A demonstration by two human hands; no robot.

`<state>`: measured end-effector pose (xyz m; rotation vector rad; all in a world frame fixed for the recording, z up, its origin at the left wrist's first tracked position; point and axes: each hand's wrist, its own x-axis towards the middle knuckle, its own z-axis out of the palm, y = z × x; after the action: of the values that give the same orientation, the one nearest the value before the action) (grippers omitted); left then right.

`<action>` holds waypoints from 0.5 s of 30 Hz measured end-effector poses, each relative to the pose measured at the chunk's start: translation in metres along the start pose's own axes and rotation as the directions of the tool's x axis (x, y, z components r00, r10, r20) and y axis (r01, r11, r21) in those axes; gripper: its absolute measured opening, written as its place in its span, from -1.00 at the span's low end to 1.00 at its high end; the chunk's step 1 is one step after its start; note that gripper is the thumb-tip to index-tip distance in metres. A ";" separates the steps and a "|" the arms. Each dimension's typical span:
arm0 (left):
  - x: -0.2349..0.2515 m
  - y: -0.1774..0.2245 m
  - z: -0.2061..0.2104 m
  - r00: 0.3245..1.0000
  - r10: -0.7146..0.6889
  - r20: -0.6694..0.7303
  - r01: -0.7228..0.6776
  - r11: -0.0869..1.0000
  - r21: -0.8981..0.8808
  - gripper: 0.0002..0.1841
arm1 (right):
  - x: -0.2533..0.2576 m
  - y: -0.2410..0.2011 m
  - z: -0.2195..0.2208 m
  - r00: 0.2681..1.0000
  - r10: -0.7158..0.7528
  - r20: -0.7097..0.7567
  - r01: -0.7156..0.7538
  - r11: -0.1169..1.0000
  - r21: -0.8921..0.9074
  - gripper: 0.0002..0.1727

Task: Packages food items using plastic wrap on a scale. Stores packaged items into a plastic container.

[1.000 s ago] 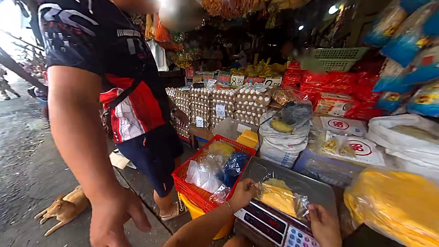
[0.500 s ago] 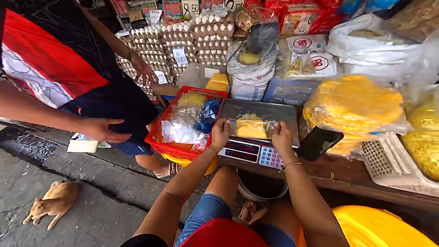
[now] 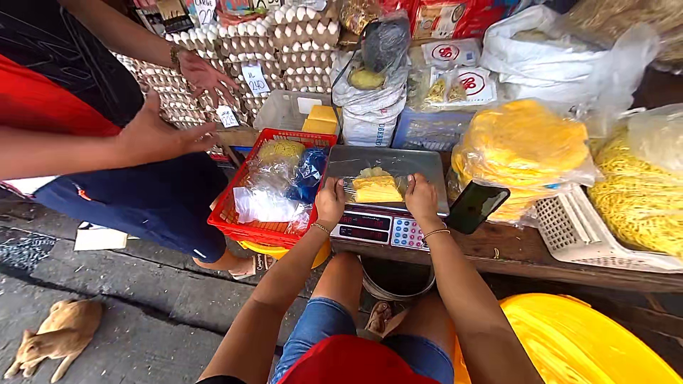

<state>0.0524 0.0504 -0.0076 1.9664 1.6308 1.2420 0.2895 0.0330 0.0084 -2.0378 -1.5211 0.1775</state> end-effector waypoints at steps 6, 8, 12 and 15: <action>-0.005 0.003 -0.007 0.999 -0.002 0.034 -0.003 0.991 0.132 -0.63 | -0.001 -0.002 -0.003 1.000 -0.006 0.019 0.007 0.998 -0.064 -0.51; -0.007 0.002 -0.007 0.999 -0.002 0.033 -0.004 0.987 0.158 -0.63 | -0.003 -0.003 -0.003 1.000 -0.005 0.025 0.007 0.996 -0.088 -0.51; -0.008 0.005 -0.009 0.998 -0.036 0.047 0.028 0.984 0.175 -0.62 | -0.003 -0.005 -0.004 0.999 -0.006 0.038 0.010 0.991 -0.130 -0.51; -0.009 0.005 -0.009 0.998 -0.042 0.052 0.031 0.980 0.196 -0.62 | -0.003 -0.006 -0.005 0.999 -0.002 0.041 0.008 0.990 -0.144 -0.52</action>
<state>0.0487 0.0384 -0.0028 2.0532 1.8126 1.0386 0.2858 0.0298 0.0149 -2.1546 -1.6054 0.1108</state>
